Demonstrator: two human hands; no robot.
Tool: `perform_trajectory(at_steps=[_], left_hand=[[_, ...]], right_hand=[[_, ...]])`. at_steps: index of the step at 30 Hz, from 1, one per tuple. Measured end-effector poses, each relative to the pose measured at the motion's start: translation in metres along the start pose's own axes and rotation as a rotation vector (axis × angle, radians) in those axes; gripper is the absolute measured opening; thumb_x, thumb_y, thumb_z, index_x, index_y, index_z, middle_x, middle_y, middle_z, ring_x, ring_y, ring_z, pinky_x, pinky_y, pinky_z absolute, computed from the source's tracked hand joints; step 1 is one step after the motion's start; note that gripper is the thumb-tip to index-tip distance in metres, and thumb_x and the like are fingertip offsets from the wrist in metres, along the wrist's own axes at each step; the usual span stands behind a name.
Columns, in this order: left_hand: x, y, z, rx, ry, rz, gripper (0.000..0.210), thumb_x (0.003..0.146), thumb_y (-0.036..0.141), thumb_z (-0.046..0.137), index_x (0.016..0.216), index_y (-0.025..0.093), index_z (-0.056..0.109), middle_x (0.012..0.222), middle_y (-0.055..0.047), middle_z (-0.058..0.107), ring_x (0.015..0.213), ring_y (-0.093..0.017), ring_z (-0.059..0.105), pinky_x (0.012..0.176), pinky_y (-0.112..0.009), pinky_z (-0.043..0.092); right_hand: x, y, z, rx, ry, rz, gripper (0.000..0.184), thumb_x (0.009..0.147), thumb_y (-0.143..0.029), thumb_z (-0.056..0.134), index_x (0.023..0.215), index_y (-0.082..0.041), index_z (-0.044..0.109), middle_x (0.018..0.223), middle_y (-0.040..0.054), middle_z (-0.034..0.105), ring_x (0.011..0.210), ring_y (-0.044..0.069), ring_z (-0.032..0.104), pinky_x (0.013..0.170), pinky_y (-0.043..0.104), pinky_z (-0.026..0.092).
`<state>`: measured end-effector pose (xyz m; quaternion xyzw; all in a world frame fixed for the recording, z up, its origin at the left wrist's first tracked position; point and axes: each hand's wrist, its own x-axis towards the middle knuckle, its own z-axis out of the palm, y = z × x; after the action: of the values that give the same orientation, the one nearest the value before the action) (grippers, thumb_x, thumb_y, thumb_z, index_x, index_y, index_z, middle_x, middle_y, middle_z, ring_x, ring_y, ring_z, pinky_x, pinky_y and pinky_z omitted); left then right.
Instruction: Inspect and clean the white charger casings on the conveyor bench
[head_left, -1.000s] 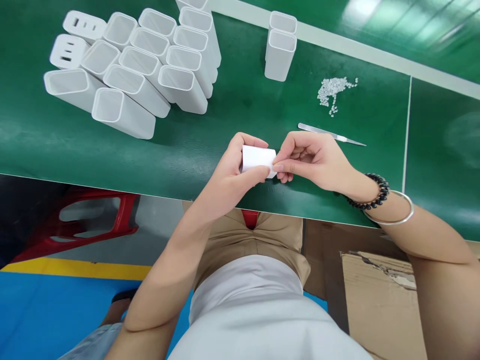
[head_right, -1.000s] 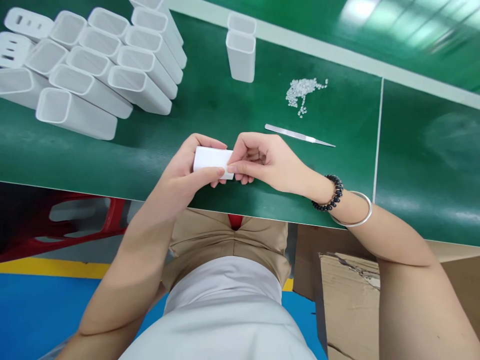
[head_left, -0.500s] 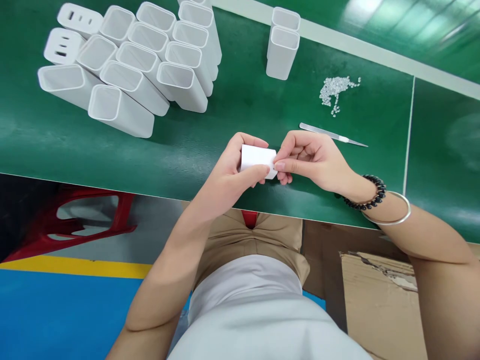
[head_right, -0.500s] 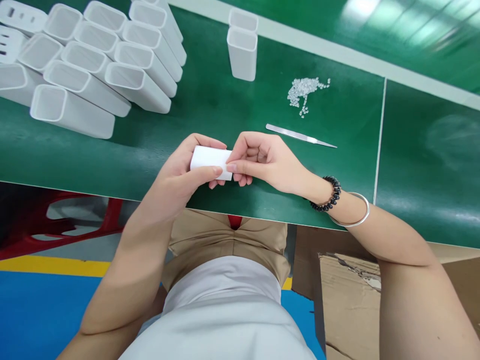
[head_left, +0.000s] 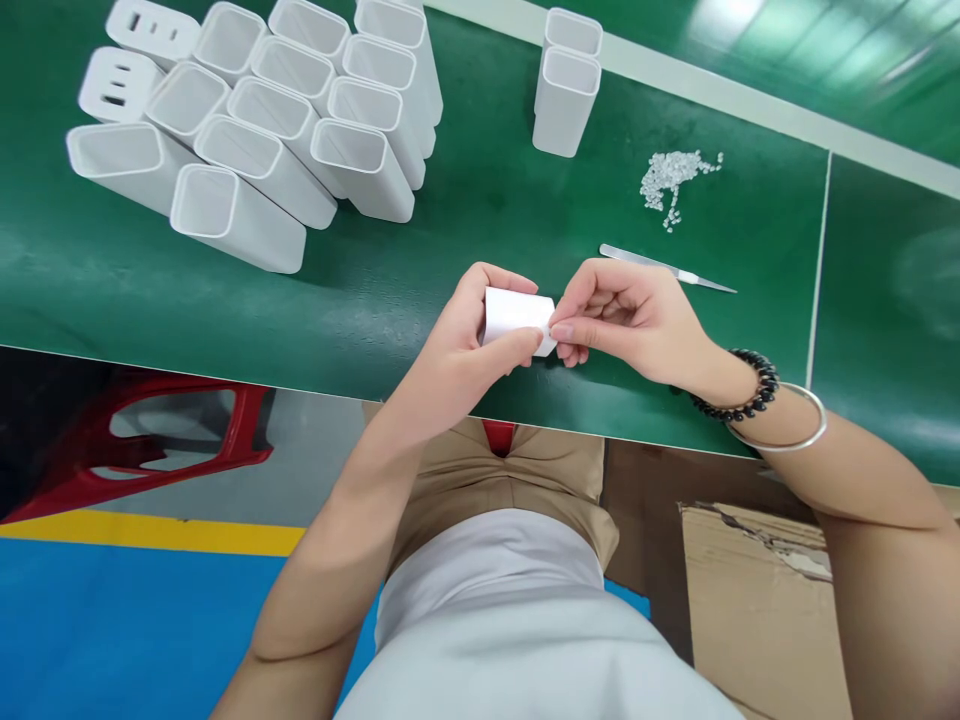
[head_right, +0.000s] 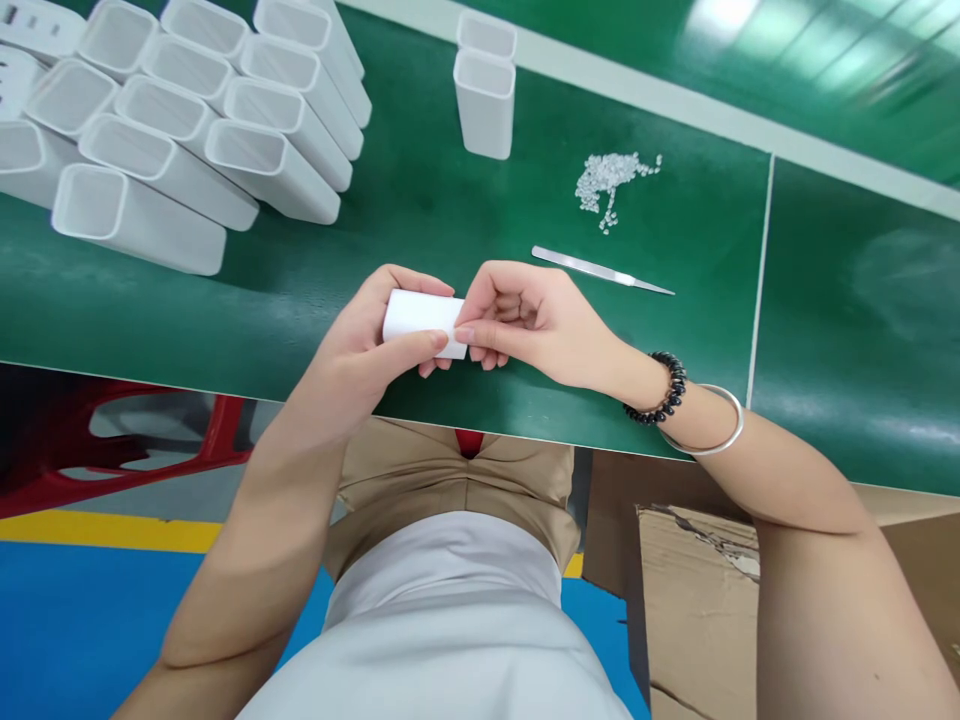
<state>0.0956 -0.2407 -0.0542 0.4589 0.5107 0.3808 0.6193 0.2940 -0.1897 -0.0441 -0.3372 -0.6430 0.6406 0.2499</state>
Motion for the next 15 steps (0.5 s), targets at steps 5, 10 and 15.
perform_trajectory(at_steps=[5, 10, 15], left_hand=[[-0.0002, -0.0001, -0.0002, 0.009, -0.007, -0.002, 0.028, 0.082, 0.025, 0.065, 0.107, 0.022, 0.054, 0.089, 0.000, 0.064, 0.076, -0.015, 0.063, 0.063, -0.026, 0.053], [0.0005, -0.0003, -0.0003, 0.012, -0.012, -0.002, 0.028, 0.081, 0.024, 0.065, 0.107, 0.022, 0.054, 0.087, 0.000, 0.064, 0.075, -0.015, 0.064, 0.062, -0.026, 0.052], [0.0007, 0.0005, 0.0001, 0.006, -0.017, -0.004, 0.027, 0.080, 0.024, 0.066, 0.105, 0.022, 0.055, 0.085, 0.001, 0.064, 0.074, -0.015, 0.064, 0.062, -0.026, 0.052]], right_hand=[[0.0010, -0.0010, -0.0003, 0.009, -0.008, 0.031, 0.027, 0.086, -0.036, 0.079, 0.084, -0.013, 0.064, 0.072, 0.0027, 0.070, 0.060, 0.010, 0.065, 0.059, 0.023, 0.060], [0.0020, -0.0026, -0.0013, 0.021, -0.030, 0.041, 0.028, 0.084, -0.034, 0.081, 0.083, -0.012, 0.064, 0.072, 0.0036, 0.071, 0.060, 0.010, 0.065, 0.059, 0.022, 0.059], [0.0026, -0.0046, -0.0009, 0.047, -0.047, 0.064, 0.030, 0.082, -0.034, 0.083, 0.082, -0.012, 0.063, 0.070, 0.0035, 0.071, 0.059, 0.010, 0.065, 0.057, 0.022, 0.058]])
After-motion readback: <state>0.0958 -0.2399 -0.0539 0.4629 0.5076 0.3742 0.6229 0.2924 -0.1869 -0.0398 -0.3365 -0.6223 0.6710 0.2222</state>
